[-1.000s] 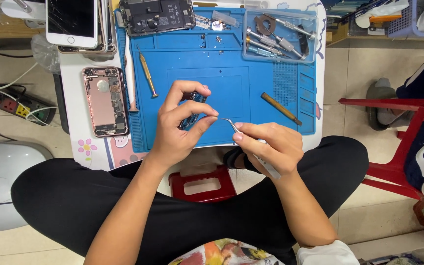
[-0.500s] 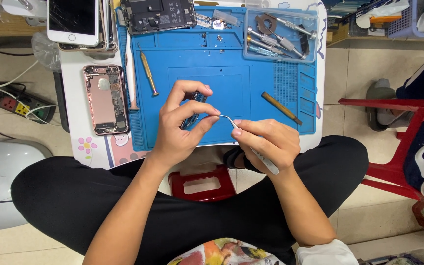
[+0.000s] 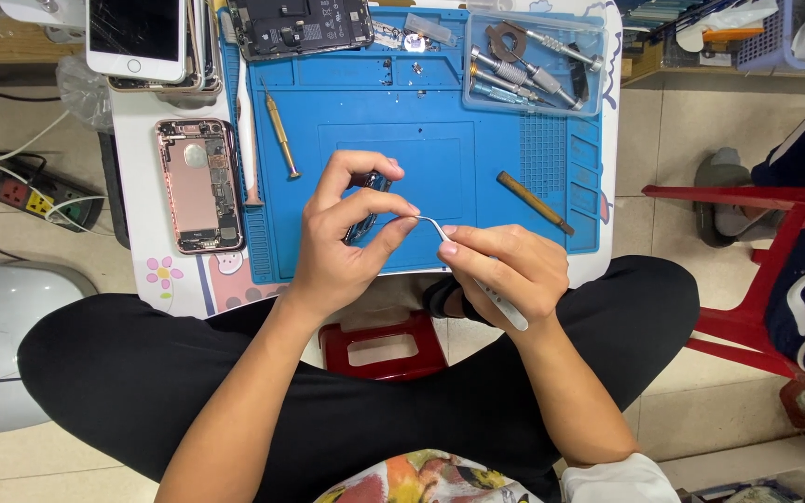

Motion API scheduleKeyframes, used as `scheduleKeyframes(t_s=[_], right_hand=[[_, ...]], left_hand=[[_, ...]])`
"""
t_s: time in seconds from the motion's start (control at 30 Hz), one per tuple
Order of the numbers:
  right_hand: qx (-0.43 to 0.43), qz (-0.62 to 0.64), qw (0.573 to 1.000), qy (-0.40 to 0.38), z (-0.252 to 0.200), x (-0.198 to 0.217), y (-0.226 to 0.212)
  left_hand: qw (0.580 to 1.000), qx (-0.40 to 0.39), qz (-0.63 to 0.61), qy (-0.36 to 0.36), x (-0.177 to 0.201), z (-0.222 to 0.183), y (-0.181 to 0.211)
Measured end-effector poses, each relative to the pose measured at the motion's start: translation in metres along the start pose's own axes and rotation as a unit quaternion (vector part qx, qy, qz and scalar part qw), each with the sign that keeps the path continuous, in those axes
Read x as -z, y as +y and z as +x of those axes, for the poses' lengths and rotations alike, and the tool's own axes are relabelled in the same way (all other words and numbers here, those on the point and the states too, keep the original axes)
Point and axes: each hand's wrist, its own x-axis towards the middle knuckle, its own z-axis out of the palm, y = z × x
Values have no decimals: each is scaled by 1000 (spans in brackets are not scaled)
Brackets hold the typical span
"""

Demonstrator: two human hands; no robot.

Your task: The person uses tweezers and a screwdriver to work on the internal components of a disassembled smartphone. They carefully manipulate small parts and connectors on the device's motherboard while it rests on a blue work mat.

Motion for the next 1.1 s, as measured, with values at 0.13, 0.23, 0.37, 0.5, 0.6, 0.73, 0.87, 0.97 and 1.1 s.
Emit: scheduleKeyframes(t_s=[0.13,0.23,0.37,0.5,0.6,0.73,0.87,0.97,1.1], right_hand=[[-2,3,1000,4,2,-1,-2],[-11,6,1000,12,3,-2,-3],[-57,28,998,29,0,-6,-3],[-124,79,989,34,-4,-7,-3],[-169,118,977,49,-6,-11,-3],[-221,151,962,61,-14,-17,-1],[-236,166,955,67,-16,-18,-1],[-237,163,955,66,-16,-17,-2],[-249,139,956,65,-14,-18,3]], left_hand=[[1000,2,-1,0,0,0,0],[1000,0,6,-1,0,0,0],[1000,-1,8,2,0,0,0],[1000,-3,14,5,-1,-1,0],[1000,-8,22,6,-1,-1,1],[1000,-10,22,7,0,0,1],[1000,-10,19,8,1,-1,0],[1000,-14,18,7,0,-1,-2],[1000,-24,-4,-3,1,-2,-7]])
